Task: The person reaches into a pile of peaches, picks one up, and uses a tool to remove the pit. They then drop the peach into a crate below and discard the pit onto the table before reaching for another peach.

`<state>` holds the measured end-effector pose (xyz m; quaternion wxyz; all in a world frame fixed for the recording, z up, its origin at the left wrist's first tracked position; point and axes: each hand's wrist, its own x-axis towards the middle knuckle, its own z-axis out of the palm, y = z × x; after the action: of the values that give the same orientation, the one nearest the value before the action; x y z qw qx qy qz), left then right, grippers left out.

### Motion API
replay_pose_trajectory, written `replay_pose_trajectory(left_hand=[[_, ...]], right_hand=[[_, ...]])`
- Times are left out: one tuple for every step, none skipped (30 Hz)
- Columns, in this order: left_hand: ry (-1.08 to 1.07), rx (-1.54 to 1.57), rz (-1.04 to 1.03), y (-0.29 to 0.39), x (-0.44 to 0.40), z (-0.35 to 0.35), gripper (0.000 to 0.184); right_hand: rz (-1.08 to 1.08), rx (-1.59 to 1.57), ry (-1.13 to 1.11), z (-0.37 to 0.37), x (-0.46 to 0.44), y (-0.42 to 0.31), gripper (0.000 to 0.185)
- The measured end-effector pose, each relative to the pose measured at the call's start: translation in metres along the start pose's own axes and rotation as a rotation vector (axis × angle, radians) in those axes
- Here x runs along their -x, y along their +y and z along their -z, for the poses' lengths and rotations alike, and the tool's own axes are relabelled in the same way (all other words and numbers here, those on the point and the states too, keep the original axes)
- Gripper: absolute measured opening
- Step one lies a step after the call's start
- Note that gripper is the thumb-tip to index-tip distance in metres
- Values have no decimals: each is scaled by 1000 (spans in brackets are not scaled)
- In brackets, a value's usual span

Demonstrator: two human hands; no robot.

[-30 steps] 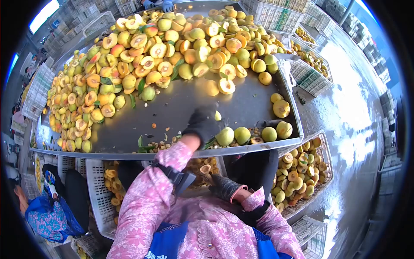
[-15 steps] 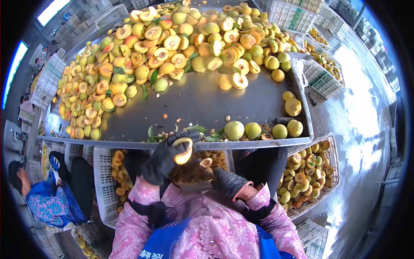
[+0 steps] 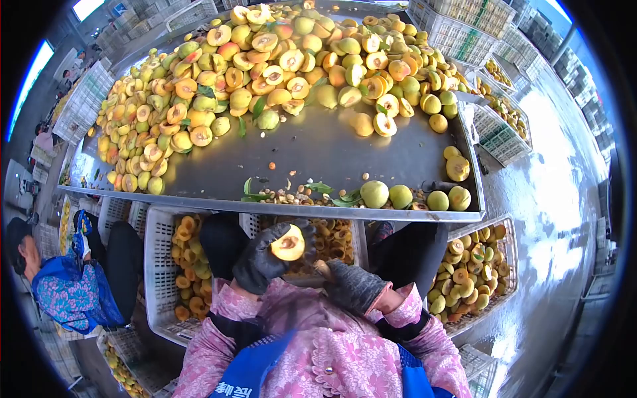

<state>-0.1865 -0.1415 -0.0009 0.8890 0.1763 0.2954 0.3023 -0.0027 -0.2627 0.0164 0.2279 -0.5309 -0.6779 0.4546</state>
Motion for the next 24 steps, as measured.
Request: replay_pose_trajectory(left_hand=[[-23,-8,-6,0,3,-6,41],[-48,-16,-10,1,8,-13,40],[-66,-231,-104,0,7,-13,39],[-64,-460,-202,-2,7,-13,38],[-42,-672,-302,-4,6,-13,37],[-55,-988,-449,2,11,-19,38],[-66,-1303,-596,6,16,-25,38],[-82,-1248,-579,9,21,-34,40],[-99,-1193,-561,10,25,-45,42],[-116,-1137,-543,10,26,-50,44],[-119,-1141,-538,9,26,-50,44],[-122,-1144,-532,9,26,-49,43],[-125,-1148,-526,8,25,-48,43],[-124,-1175,-515,8,24,-48,43],[-124,-1202,-504,8,23,-48,44],[-123,-1228,-493,7,21,-48,45],[-163,-1178,-514,5,20,-47,47],[-202,-1129,-533,4,19,-45,48],[-241,-1079,-552,2,17,-43,50],[-235,-971,-517,-3,14,-36,53],[-229,-863,-480,-12,10,-24,55],[-222,-756,-443,-17,7,-17,57],[-204,-703,-422,-20,6,-14,58],[-187,-651,-401,-22,5,-12,59]], right_hand=[[-17,-112,-4,0,-1,-2,36],[-36,-224,-8,0,-2,-3,34],[-58,-335,-10,0,-3,-4,32],[-74,-383,6,0,-3,-4,32],[-92,-431,23,-1,-3,-4,32],[-109,-479,39,-2,-3,-4,32],[-99,-514,61,0,-3,-8,31],[-89,-549,84,3,-3,-16,30],[-79,-584,107,5,-3,-19,29],[-97,-595,120,5,-2,-19,29],[-116,-606,132,5,-1,-18,29],[-134,-618,145,5,0,-17,29],[-78,-519,136,5,1,-15,30],[-22,-420,127,5,1,-12,30],[-19,-377,128,5,1,-11,29],[-17,-334,130,6,1,-10,29],[-68,-348,142,5,-1,-12,28],[-118,-362,155,4,-3,-14,27],[-155,-351,148,5,-4,-17,25],[-192,-339,141,6,-6,-20,23],[-229,-328,133,6,-7,-23,20],[-200,-327,153,4,-7,-23,19],[-169,-325,173,2,-7,-23,17],[-139,-323,194,0,-8,-24,15]])
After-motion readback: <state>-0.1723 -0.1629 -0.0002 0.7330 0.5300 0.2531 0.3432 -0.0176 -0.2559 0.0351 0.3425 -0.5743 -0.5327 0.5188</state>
